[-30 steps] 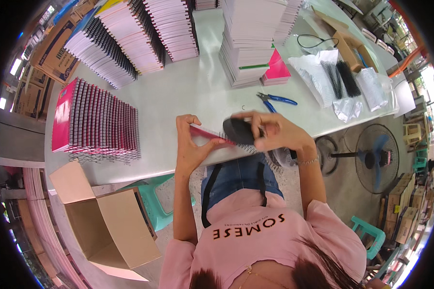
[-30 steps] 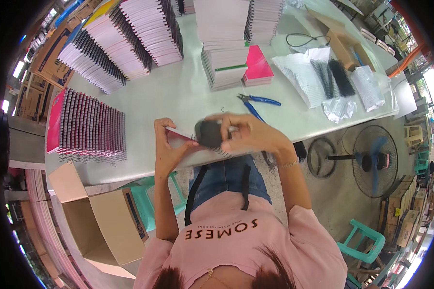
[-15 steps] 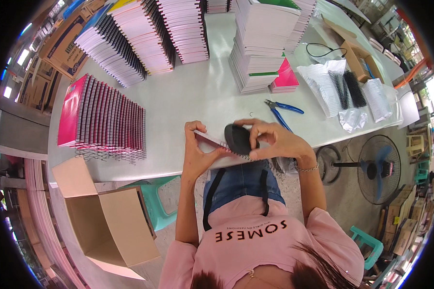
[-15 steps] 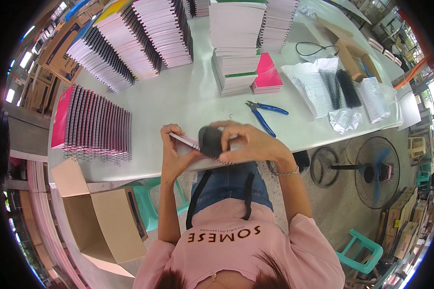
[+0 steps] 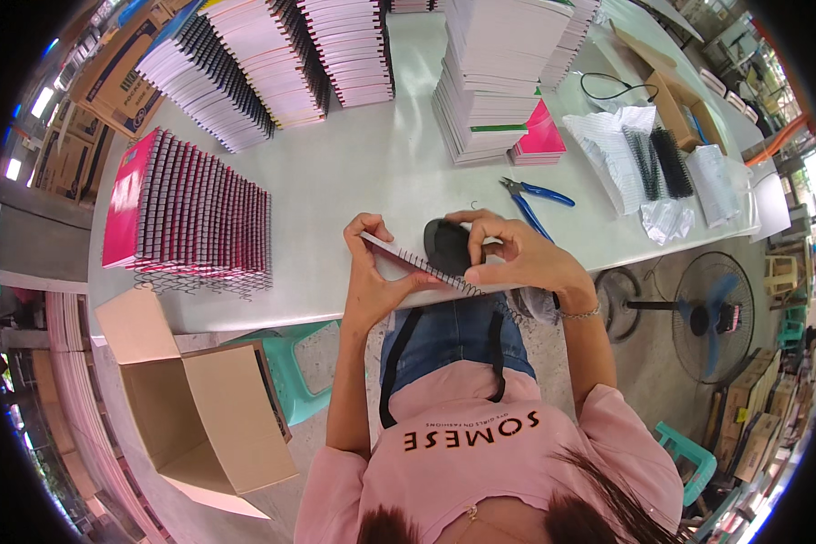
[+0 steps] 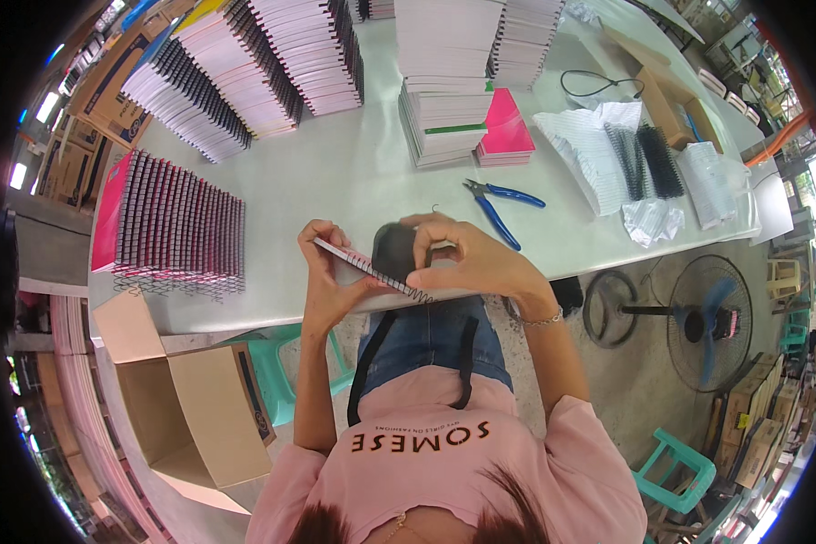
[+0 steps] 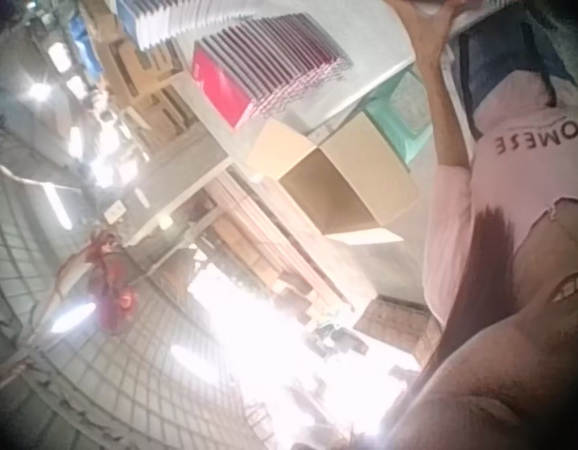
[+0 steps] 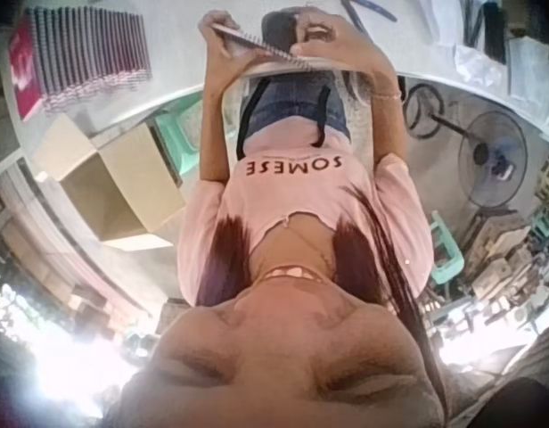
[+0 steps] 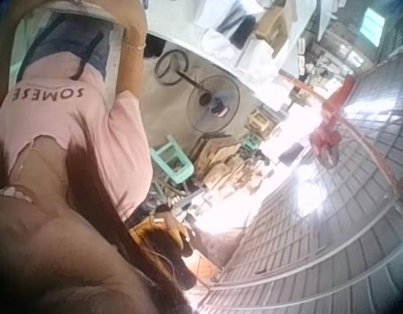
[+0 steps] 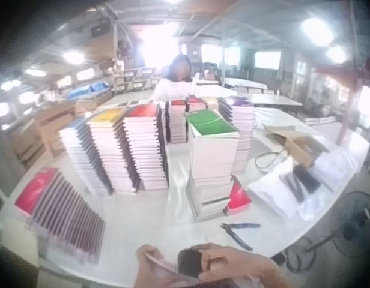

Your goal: The person inserts a spiral binding through the holes of a notebook, trims the excess wire with shears, and stacks the completed notebooks on a table.

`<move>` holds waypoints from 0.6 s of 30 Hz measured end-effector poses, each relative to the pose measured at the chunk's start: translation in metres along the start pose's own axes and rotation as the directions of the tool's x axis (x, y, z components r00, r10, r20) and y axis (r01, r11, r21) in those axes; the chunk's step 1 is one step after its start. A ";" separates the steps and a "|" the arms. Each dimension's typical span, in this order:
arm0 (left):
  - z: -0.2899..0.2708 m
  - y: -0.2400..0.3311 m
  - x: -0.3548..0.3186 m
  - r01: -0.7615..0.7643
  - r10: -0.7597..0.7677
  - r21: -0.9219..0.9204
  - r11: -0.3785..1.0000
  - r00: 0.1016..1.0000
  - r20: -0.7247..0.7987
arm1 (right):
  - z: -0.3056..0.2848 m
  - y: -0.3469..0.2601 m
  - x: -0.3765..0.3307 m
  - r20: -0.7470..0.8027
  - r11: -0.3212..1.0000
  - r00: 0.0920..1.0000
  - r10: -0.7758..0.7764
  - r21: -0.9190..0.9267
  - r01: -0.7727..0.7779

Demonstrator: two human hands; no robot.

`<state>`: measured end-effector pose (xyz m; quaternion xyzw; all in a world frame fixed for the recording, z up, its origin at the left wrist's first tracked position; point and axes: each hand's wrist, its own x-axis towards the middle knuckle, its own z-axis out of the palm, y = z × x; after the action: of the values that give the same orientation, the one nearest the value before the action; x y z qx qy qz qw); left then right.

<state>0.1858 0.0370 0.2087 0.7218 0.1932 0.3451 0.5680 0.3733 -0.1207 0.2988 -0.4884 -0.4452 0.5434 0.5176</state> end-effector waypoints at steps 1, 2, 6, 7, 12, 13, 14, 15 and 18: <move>0.001 -0.002 0.000 0.016 -0.016 -0.016 1.000 1.000 0.000 | 0.003 -0.002 -0.003 0.011 0.997 0.999 -0.039 0.065 0.038; 0.002 -0.005 -0.001 0.032 -0.032 -0.032 0.999 0.999 0.001 | 0.006 -0.006 -0.005 0.019 0.989 0.997 -0.078 0.130 0.074; -0.001 -0.001 -0.003 0.018 -0.017 -0.028 0.999 0.999 0.045 | 0.005 -0.007 0.011 -0.031 0.891 0.997 -0.077 -0.451 0.055; 0.000 0.000 -0.004 0.025 -0.023 -0.048 0.999 0.999 0.044 | -0.002 0.001 0.021 -0.216 0.880 0.976 0.009 -0.462 -0.110; 0.000 0.001 -0.002 0.037 -0.037 -0.005 0.999 0.999 0.035 | 0.002 -0.003 0.013 -0.026 1.000 0.999 0.026 -0.012 -0.026; 0.001 0.003 -0.002 0.042 -0.042 -0.015 0.999 0.998 0.038 | 0.003 -0.004 0.017 -0.081 0.992 0.992 0.098 -0.067 -0.103; 0.000 0.004 -0.002 0.047 -0.046 -0.025 0.999 0.998 0.040 | 0.003 -0.005 0.019 -0.140 0.976 0.976 0.166 -0.117 -0.182; -0.001 0.005 -0.005 0.028 -0.028 -0.001 1.000 0.998 0.053 | 0.005 -0.007 0.017 -0.123 0.994 0.987 0.107 -0.017 -0.110; 0.002 0.010 -0.001 0.120 -0.117 -0.078 0.990 0.992 0.044 | 0.016 -0.024 0.012 0.095 0.997 0.995 -0.014 -0.076 0.021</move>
<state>0.1855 0.0319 0.2178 0.6923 0.2105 0.3041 0.6196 0.3605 -0.1069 0.3241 -0.4779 -0.4938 0.5438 0.4817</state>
